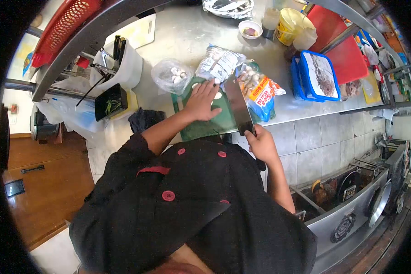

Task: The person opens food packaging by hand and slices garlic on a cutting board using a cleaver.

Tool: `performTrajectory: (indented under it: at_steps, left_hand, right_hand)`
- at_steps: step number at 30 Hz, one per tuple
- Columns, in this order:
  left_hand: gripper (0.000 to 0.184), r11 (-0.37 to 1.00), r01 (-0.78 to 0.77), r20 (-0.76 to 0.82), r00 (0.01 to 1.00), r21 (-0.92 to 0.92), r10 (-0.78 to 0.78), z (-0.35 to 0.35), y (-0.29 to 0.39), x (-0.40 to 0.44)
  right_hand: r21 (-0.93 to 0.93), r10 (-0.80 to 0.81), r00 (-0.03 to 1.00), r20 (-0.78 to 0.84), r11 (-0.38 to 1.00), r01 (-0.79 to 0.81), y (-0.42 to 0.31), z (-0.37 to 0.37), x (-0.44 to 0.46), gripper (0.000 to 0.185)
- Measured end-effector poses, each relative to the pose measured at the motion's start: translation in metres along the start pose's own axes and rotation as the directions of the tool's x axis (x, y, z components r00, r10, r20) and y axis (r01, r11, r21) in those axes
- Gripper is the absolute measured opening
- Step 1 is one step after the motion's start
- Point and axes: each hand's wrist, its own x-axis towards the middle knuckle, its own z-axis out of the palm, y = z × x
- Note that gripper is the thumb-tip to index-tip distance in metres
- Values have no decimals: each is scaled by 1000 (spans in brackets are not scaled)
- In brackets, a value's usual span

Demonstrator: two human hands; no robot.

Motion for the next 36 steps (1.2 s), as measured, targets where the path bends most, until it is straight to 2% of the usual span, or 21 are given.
performTrajectory:
  at_steps: [2, 3, 4, 6, 7, 8, 10, 11, 13, 14, 16, 20, 22, 23, 25, 28, 31, 33, 36]
  left_hand:
    - [75, 999, 28, 6, 1000, -17, -28, -18, -2, -5]
    - [64, 997, 66, -48, 997, -39, -68, -31, -3, -9]
    - [64, 998, 58, -50, 997, -34, -60, -34, -11, -11]
    - [57, 977, 195, 8, 981, -91, -195, -31, -27, -16]
    - [48, 993, 100, -103, 989, -58, -106, -11, -43, -18]
    - [48, 993, 104, -110, 988, -60, -110, -12, -47, -18]
    - [37, 989, 33, -147, 988, -146, -55, -11, -52, -20]
    - [37, 988, 44, -156, 985, -151, -68, -4, -55, -20]
    - [26, 902, 159, -142, 962, -400, -232, 2, -55, -17]
    - [26, 899, 168, -155, 956, -405, -249, -2, -53, -19]
    - [23, 945, 177, -48, 979, -276, -197, -13, -42, -27]
    - [23, 949, 213, -53, 971, -234, -232, -9, -28, -50]
    - [22, 924, 166, -304, 912, -343, -277, 4, -24, -62]
    - [22, 921, 175, -296, 912, -348, -285, 8, -25, -67]
    - [21, 869, 99, -338, 895, -485, -290, 12, -28, -71]
    - [19, 890, 44, -368, 901, -454, -232, 12, -31, -75]
    - [16, 876, 23, -432, 864, -482, -260, 14, -30, -74]
    - [15, 876, 15, -434, 865, -482, -253, 17, -31, -75]
    - [14, 878, 1, -438, 867, -478, -239, 19, -33, -75]
  right_hand:
    - [-98, -30, 999, -13, 995, 28, -7, 3, -9, 21]
    - [-194, -58, 998, -26, 980, 52, -4, 3, -11, 23]
    - [-189, -61, 998, -34, 980, 54, -3, 6, -14, 23]
    - [-362, -171, 984, -58, 922, 138, -4, 12, -18, 24]
    - [-372, -187, 981, -51, 915, 155, -7, 15, -20, 24]
    - [-377, -193, 980, -48, 912, 161, -9, 18, -21, 24]
    - [-414, -179, 983, 34, 893, 176, -15, 23, -21, 25]
    - [-373, -133, 989, 66, 916, 148, -24, 24, -23, 25]
    - [-421, -120, 988, 93, 895, 148, -29, 31, -21, 26]
    - [-454, -100, 989, 107, 880, 138, -30, 34, -20, 27]
    - [-496, -118, 986, 120, 853, 162, -27, 42, -15, 28]
    - [-590, -147, 986, 80, 790, 166, -31, 48, -11, 27]
    - [-613, -126, 989, 80, 776, 149, -34, 51, -12, 26]
    - [-613, -137, 986, 101, 772, 169, -38, 52, -14, 26]
    - [-616, -146, 981, 124, 764, 192, -48, 51, -16, 26]
    - [-620, -147, 974, 172, 752, 223, -61, 57, -16, 25]
    - [-689, -163, 972, 167, 686, 234, -66, 62, -12, 24]
    - [-673, -238, 951, 197, 672, 308, -62, 63, -6, 24]
    - [-721, -210, 951, 228, 619, 310, -70, 62, -1, 23]
